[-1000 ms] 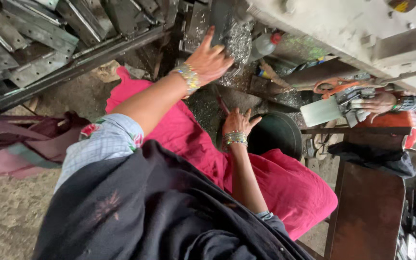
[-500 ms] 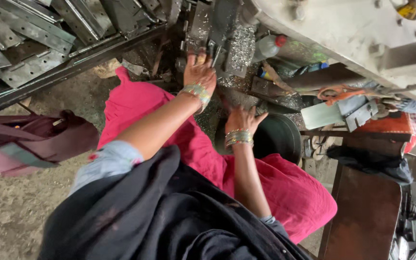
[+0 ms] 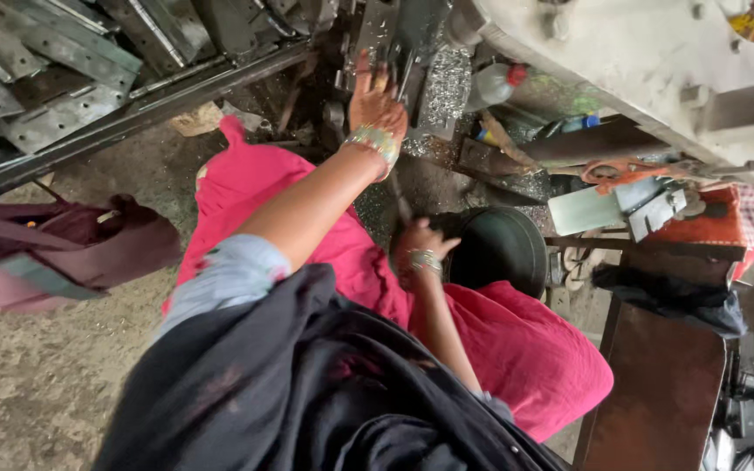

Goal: The person sits and repeatedly places small metal brackets against a grinding wheel, using a metal rod to hold and guide the pieces. They remove each piece after grinding and place it into a nearby pile, continuing the process with new pieces from a stack.

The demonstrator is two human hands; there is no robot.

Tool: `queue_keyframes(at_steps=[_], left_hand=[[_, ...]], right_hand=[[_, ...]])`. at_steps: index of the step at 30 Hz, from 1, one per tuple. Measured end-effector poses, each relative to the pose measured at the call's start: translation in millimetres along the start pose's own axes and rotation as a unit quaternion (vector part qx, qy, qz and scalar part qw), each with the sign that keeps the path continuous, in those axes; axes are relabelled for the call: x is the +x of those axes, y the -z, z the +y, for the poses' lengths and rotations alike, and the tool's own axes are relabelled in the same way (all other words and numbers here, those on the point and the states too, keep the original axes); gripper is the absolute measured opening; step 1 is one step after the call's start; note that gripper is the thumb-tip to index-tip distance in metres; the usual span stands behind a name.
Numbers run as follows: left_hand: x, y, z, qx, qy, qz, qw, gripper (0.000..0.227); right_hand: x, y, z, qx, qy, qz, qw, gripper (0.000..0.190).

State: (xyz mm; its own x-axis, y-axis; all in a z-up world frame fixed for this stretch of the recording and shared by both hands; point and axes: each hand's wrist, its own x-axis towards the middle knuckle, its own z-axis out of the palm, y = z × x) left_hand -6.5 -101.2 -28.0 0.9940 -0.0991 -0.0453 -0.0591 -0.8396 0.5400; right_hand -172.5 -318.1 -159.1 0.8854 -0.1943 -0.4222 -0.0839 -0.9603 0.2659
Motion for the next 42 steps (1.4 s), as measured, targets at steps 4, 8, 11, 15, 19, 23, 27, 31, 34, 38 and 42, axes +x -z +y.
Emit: queue_keyframes(at_steps=[4,8,11,15,19,23,27,31,34,38,42], left_hand=[[18.3,-23.6,10.3,0.255,0.002,0.045,0.966,0.037],[11.3,-36.1,-1.2,0.306,-0.014,0.018,0.952,0.035],[0.1,-38.4,-19.1,0.503,0.090,0.036,0.859,0.035],[26.2,-21.9,-2.9,0.323,0.012,0.018,0.946,0.034],[23.8,-6.7,19.0,0.310,-0.005,-0.005,0.951,0.038],[27.4,16.6,-5.0,0.323,-0.002,0.023,0.946,0.039],[56.2,6.1,-5.7,0.350,-0.013,0.118,0.929,0.038],[84.0,5.4,5.0,0.347,0.010,0.033,0.937,0.031],[83.8,12.0,12.3,0.372,0.014,0.053,0.927,0.031],[47.7,12.8,-5.4,0.337,0.027,0.042,0.940,0.026],[35.1,52.3,-60.7,0.303,0.051,0.019,0.951,0.026]], right_hand=[[-15.3,3.3,6.7,-0.055,0.022,0.183,0.981,0.034],[2.3,-11.9,-33.6,0.085,0.039,0.025,0.995,0.044],[0.4,-16.1,-31.5,0.084,0.032,-0.097,0.991,0.050],[-6.1,4.2,-5.0,0.007,-0.012,0.079,0.997,0.042],[-17.5,7.3,-21.8,0.052,-0.014,0.051,0.997,0.046],[-5.4,23.7,-49.1,0.151,-0.026,-0.115,0.981,0.054],[-20.2,35.6,-10.9,0.067,0.009,0.022,0.997,0.038],[-29.5,20.4,-18.6,0.015,-0.016,0.076,0.997,0.032],[-7.4,-2.7,-37.3,0.024,0.022,-0.008,0.999,0.041],[8.7,-20.9,-37.1,0.045,0.048,-0.117,0.991,0.067],[5.7,-11.0,-9.7,-0.015,0.028,-0.071,0.997,0.055]])
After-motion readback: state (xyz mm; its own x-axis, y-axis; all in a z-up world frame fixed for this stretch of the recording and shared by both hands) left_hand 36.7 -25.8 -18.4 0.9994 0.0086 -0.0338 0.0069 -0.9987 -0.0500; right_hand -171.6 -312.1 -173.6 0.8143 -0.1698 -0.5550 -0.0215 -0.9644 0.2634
